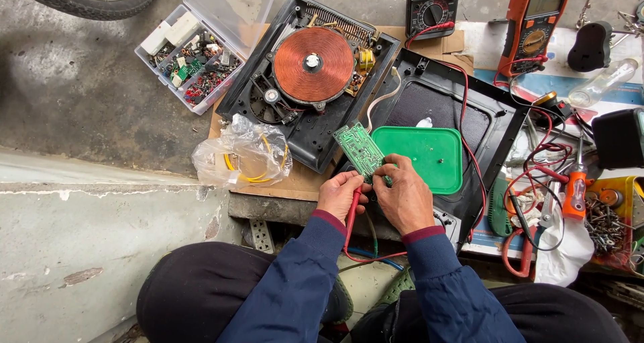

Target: The person sits on the floor and holds a circuit board, flipping it to show both sides. They use a multimeter with red and black probes to test points on the board. The person also handles a green plastic lid and a heat gun during the process.

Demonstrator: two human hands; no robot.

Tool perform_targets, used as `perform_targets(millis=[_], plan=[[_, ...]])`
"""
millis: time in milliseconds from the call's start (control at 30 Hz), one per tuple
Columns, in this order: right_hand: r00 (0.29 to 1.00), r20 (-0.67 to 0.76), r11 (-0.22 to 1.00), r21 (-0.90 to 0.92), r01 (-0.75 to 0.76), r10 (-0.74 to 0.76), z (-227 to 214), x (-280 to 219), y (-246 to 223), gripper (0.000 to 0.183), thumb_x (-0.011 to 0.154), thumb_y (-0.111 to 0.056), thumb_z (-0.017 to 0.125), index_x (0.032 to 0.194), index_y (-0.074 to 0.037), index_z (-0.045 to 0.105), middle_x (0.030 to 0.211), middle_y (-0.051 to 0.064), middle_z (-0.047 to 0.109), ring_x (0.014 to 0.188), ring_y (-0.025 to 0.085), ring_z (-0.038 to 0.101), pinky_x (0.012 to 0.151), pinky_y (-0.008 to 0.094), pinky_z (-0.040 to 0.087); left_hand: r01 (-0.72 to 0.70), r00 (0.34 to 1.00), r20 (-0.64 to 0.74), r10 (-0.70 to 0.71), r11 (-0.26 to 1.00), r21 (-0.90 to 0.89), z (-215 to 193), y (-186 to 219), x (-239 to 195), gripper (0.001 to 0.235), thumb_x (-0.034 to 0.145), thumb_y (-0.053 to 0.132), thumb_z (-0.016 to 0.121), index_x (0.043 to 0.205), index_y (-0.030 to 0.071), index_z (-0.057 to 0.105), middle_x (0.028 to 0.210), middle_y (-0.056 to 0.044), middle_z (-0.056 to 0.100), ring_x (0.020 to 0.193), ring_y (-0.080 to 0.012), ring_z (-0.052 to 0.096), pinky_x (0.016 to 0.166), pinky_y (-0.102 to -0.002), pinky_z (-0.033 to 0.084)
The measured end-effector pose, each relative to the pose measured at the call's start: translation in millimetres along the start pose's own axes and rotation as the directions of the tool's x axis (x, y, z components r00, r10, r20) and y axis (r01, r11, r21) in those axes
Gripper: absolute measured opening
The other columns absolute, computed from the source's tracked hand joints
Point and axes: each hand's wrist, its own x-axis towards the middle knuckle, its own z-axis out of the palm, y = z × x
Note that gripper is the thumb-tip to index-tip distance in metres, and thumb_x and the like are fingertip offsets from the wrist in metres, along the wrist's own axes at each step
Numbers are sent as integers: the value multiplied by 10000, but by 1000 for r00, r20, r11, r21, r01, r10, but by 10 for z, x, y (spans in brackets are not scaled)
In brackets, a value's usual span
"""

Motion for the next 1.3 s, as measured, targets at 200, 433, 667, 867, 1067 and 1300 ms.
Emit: perform_targets(millis=[200,433,667,867,1067,1300], plan=[[1000,6,1000,5,-3,3,12,18,36,166,988,-293,704,1045,-194,826,1453,17,673,1169,507,736,963,676,619,5,1000,4,-5,1000,-4,-6,-29,35,238,935,174,795,1158,92,783,916,-157,838,627,-185,785,467,-285,661],[1000,14,1000,-14,-8,8,34,24,40,167,991,-302,699,1049,-207,824,1458,-3,659,1162,501,742,961,671,621,11,1000,-2,-11,1000,0,-9,-22,12,256,930,172,800,1172,88,787,920,-148,840,630,-178,780,474,-283,657],[999,22,998,-54,-24,25,27,3,-13,189,1011,-308,681,1072,-200,823,1474,-13,643,1141,505,755,967,665,625,7,1000,-6,-7,1000,-5,-13,-34,25,245,932,168,805,1164,92,792,913,-149,842,625,-176,778,474,-281,656],[1000,20,997,-77,-23,24,32,5,-34,196,1018,-304,672,1078,-194,823,1477,-8,634,1107,524,760,953,678,627,19,1000,-8,-19,1000,-14,-4,-44,45,248,926,165,811,1159,84,794,906,-148,842,621,-181,777,467,-279,647],[1000,8,996,-90,-13,14,43,-29,-42,196,1016,-308,671,1072,-182,810,1483,-16,625,1073,534,764,938,679,635,30,999,-14,-30,1000,2,-16,-75,70,237,930,184,813,1153,103,809,914,-144,846,647,-185,783,483,-282,653],[982,-178,997,-63,51,-62,101,-56,-73,143,918,-252,762,902,-124,824,1403,-56,699,817,299,803,749,451,643,97,991,102,-85,987,-130,-130,-145,208,282,1042,125,708,1276,-17,778,889,-160,769,612,-206,610,474,-314,458]])
